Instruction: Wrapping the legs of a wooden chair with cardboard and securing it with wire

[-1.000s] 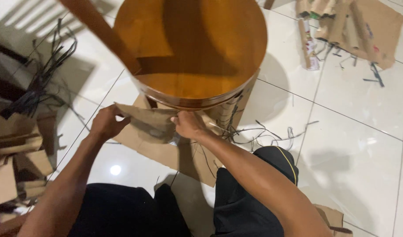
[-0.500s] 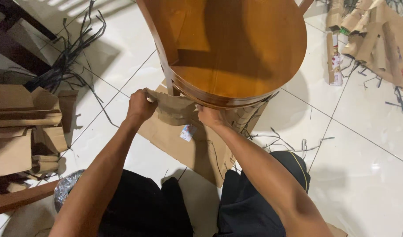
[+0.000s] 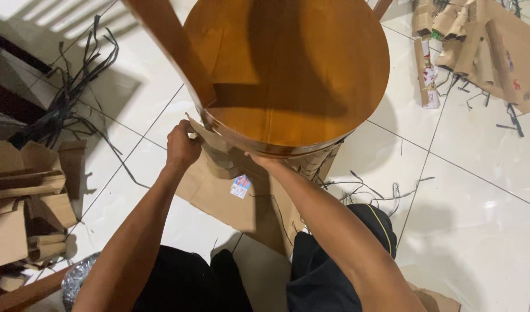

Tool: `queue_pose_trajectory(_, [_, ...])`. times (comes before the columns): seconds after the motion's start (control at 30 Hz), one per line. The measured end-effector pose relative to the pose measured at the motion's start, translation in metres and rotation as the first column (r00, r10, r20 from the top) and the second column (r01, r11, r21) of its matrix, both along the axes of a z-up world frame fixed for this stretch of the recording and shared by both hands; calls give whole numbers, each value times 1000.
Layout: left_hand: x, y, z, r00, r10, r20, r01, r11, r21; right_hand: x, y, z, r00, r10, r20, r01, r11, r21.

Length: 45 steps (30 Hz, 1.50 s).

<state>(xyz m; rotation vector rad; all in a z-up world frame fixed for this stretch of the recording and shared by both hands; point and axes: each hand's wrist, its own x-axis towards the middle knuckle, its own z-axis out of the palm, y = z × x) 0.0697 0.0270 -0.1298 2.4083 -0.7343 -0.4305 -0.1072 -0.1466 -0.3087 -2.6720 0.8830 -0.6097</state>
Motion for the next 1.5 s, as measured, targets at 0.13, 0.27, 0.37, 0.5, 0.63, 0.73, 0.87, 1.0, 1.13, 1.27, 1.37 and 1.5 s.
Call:
queue_pose_trajectory(0.13, [0,-9,-19,999,6,-50,-9,998,-59,-3,-3,-23,1000,-23,11,25,980,-197])
queue_pose_trajectory(0.27, [-19,-11,-15,977,-99,-186,66,982,-177,-17,2,-14,999,-46,22,51,921,-386])
queue_pose_trajectory(0.37, [-24,-9,-9,966,-161,-203,131,980,-151,-6,5,-41,998,-55,29,62,855,-514])
queue_pose_trajectory(0.5, [-30,-7,9,951,-216,-220,187,972,-144,7,18,-52,998,-43,46,63,738,-672])
queue_pose_trajectory(0.63, [-24,-2,-15,970,-181,-163,145,967,-212,45,17,-108,997,-31,68,73,583,-809])
queue_pose_trajectory(0.73, [-23,-4,-21,972,-176,-154,139,965,-223,54,19,-114,996,-24,82,84,449,-889])
queue_pose_trajectory(0.87, [-12,-10,-37,978,-183,-99,167,974,-152,47,9,-153,995,-23,96,99,252,-963])
queue_pose_trajectory(1.0, [-8,-19,-43,981,-170,-92,151,971,-184,65,34,-20,678,-551,-487,-724,-383,-574])
queue_pose_trajectory(1.13, [-2,-17,-59,988,-142,-65,131,979,-157,67,33,-113,975,5,222,175,596,-784])
queue_pose_trajectory(1.27, [5,-15,-68,985,-150,-90,131,973,-189,60,44,-9,965,226,133,-131,856,-501])
queue_pose_trajectory(1.37, [6,-15,-74,982,-129,-140,103,978,-180,54,57,-14,954,226,198,-191,965,-181])
queue_pose_trajectory(1.5, [24,-15,-115,971,-102,-217,49,970,-236,28,66,26,966,178,186,-248,842,480])
